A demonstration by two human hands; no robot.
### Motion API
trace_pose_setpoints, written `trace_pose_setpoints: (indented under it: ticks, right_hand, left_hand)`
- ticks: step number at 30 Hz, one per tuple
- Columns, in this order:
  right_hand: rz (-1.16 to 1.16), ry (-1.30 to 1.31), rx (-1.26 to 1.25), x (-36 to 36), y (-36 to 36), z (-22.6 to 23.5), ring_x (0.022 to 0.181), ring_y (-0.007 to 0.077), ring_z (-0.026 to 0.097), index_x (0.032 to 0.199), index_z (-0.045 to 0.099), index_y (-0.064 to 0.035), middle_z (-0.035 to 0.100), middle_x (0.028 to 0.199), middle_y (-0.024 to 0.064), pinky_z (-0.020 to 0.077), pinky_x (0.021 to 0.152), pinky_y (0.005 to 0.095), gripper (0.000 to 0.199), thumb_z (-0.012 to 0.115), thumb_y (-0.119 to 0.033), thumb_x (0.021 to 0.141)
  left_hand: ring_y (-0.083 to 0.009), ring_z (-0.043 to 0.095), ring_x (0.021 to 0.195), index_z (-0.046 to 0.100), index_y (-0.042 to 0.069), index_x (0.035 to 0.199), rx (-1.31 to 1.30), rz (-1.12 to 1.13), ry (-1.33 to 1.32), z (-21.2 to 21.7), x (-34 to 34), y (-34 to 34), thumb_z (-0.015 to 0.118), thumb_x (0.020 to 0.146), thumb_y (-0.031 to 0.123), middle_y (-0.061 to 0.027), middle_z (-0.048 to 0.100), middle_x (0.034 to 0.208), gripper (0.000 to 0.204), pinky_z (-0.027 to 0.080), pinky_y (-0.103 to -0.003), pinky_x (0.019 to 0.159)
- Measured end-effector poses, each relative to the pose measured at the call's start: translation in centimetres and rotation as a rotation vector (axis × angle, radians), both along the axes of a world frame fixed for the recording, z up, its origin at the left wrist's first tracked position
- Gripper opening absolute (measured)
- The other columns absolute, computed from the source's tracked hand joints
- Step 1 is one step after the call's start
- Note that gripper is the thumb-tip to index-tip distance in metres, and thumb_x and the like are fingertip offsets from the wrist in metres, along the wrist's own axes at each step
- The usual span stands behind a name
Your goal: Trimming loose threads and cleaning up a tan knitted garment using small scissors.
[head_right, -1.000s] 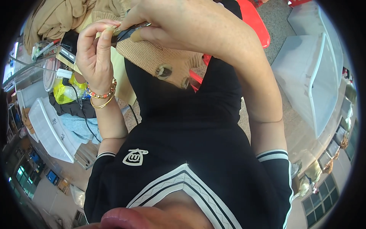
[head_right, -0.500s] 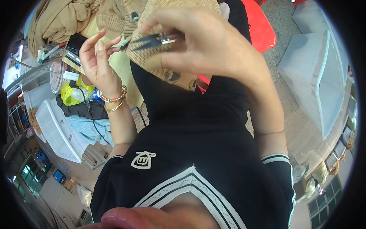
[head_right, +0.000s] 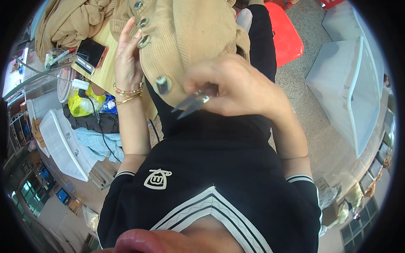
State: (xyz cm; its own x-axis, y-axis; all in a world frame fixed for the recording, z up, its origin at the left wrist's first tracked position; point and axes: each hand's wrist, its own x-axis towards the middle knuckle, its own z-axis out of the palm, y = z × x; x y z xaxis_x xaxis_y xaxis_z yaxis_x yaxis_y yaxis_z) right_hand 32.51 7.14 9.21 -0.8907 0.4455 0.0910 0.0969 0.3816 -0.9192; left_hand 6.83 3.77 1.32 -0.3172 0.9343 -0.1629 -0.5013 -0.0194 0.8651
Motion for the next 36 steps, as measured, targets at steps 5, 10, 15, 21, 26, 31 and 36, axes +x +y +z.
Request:
trace_pose_setpoints:
  ticks: [5,10,15,21,26,31,36]
  right_hand:
    - [0.013,-0.027,-0.104,2.3,-0.9,-1.0,0.058,0.0133,0.055,0.086,0.064,-0.0015,0.06,0.072,0.0039,0.0414,0.052,0.0266,0.016,0.068,-0.001,0.07]
    - [0.12,-0.154,-0.215,5.0,-0.4,-1.3,0.061,0.0109,0.057,0.086,0.065,-0.0004,0.059,0.07,0.0019,0.0439,0.055,0.0246,0.016,0.068,0.002,0.071]
    - [0.011,-0.157,-0.28,4.5,-0.8,-2.5,0.067,0.0108,0.06,0.096,0.069,-0.0006,0.065,0.076,0.0034,0.0467,0.06,0.0249,0.026,0.066,0.004,0.07]
    - [-0.02,0.039,-0.317,4.3,-0.3,-2.3,0.079,0.0091,0.065,0.105,0.069,0.0024,0.07,0.092,0.0038,0.0498,0.069,0.0214,0.034,0.062,0.008,0.072]
    - [-0.139,0.06,-0.313,3.4,-0.7,-2.0,0.099,0.0128,0.064,0.116,0.065,0.003,0.066,0.102,0.0057,0.0499,0.084,0.0227,0.044,0.066,0.008,0.072]
    - [-0.139,0.002,-0.038,1.0,0.3,2.0,0.077,0.0229,0.062,0.115,0.065,0.0024,0.063,0.086,0.0089,0.048,0.067,0.0298,0.039,0.078,-0.006,0.08]
    - [-0.145,0.108,0.154,-0.5,0.7,2.1,0.077,0.022,0.062,0.115,0.066,0.0013,0.062,0.086,0.0097,0.0481,0.067,0.0299,0.038,0.078,-0.007,0.08]
  left_hand:
    - [-0.0093,0.062,0.099,0.051,0.002,0.138,0.079,0.012,0.042,1.5,-1.0,-1.1,0.061,0.092,-0.001,-0.0044,0.062,0.12,0.047,0.052,-0.025,0.084]
    - [-0.0152,0.065,0.098,0.051,-0.001,0.137,0.111,0.038,0.348,5.5,-0.8,-5.4,0.059,0.093,-0.001,-0.0117,0.063,0.118,0.045,0.054,-0.028,0.084]
    - [-0.0107,0.061,0.088,0.058,0.0,0.13,0.096,0.36,0.957,4.4,1.4,-6.4,0.067,0.089,-0.003,-0.0093,0.056,0.114,0.042,0.052,-0.026,0.077]
    - [-0.016,0.059,0.087,0.071,0.006,0.115,0.419,0.081,1.467,7.3,4.9,-8.6,0.089,0.068,0.009,-0.0064,0.057,0.104,0.05,0.048,-0.025,0.067]
    - [-0.0152,0.059,0.079,0.074,0.003,0.112,0.294,0.09,1.404,6.2,4.3,-8.7,0.083,0.073,0.002,-0.0074,0.06,0.098,0.04,0.049,-0.025,0.07]
    - [-0.0114,0.056,0.077,0.074,0.002,0.11,0.301,0.22,1.337,5.4,4.8,-8.4,0.071,0.089,0.003,-0.0063,0.063,0.093,0.022,0.045,-0.022,0.068]
    - [-0.0091,0.054,0.076,0.075,0.002,0.109,0.301,0.249,1.219,5.1,4.4,-7.8,0.068,0.092,0.004,-0.0042,0.063,0.09,0.019,0.042,-0.019,0.068]
